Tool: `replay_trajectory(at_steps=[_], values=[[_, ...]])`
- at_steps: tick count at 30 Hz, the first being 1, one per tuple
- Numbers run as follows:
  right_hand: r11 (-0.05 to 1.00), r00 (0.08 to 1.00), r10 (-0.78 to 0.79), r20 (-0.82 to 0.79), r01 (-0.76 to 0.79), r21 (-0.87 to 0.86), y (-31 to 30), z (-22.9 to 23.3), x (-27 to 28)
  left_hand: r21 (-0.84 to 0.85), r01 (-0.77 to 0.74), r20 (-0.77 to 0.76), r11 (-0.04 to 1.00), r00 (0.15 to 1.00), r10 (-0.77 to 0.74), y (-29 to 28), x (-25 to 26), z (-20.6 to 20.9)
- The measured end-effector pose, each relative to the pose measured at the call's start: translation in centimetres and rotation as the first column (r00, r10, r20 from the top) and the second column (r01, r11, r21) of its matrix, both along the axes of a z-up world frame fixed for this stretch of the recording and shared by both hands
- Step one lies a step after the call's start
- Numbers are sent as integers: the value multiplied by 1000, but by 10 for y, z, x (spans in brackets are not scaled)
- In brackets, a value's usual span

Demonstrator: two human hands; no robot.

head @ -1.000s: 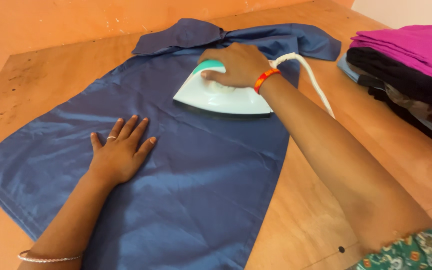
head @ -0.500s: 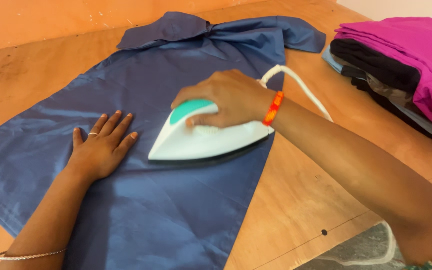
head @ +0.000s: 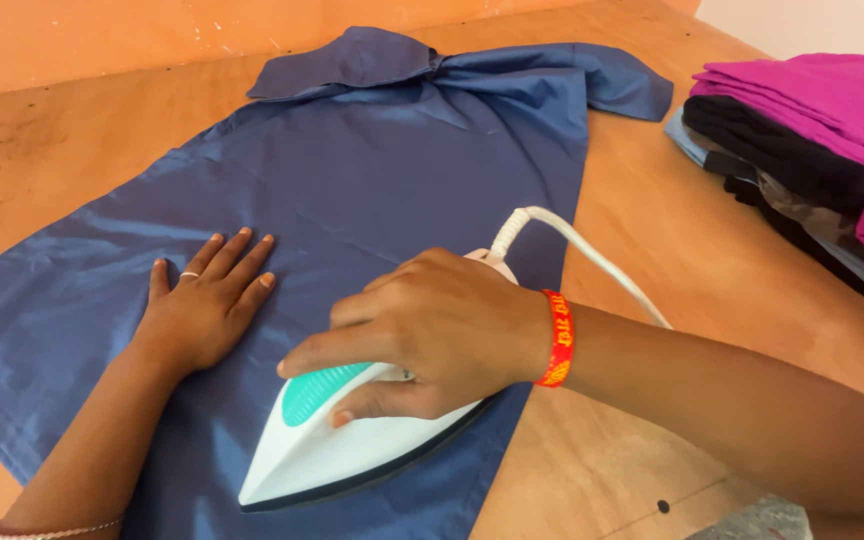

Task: The person irons a blue shirt laid flat on a wooden table. They use a white and teal iron to smooth the fabric, moving it across the body and sleeves while holding the shirt in place with the other hand.

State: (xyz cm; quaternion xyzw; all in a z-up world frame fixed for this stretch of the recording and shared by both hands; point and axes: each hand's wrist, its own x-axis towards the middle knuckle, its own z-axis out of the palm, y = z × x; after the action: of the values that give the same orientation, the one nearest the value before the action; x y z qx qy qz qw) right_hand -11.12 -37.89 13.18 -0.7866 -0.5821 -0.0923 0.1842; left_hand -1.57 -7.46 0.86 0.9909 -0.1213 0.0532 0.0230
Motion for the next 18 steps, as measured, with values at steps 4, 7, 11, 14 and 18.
replay_trajectory(at_steps=[4, 7, 11, 14, 18], values=[[999, 1000, -1, 5, 1, -47, -20, 1, 15, -5, 12, 23, 1000, 1000, -12, -2, -1, 2], [997, 999, -40, 11, 41, -60, -47, 1, 41, -19, -3, 15, 1000, 1000, 3, -3, -1, 2], [980, 975, -195, 106, 199, -26, -80, 1, 84, -34, -2, 26, 999, 1000, 3, -4, -3, 3], [943, 931, -322, 171, 331, -30, -93, -1, 114, -45, 4, 35, 999, 999, -2, -5, -3, 2], [834, 837, -532, 128, 544, -89, -92, -3, 148, -44, 3, 45, 999, 999, -1, -5, -4, 2]])
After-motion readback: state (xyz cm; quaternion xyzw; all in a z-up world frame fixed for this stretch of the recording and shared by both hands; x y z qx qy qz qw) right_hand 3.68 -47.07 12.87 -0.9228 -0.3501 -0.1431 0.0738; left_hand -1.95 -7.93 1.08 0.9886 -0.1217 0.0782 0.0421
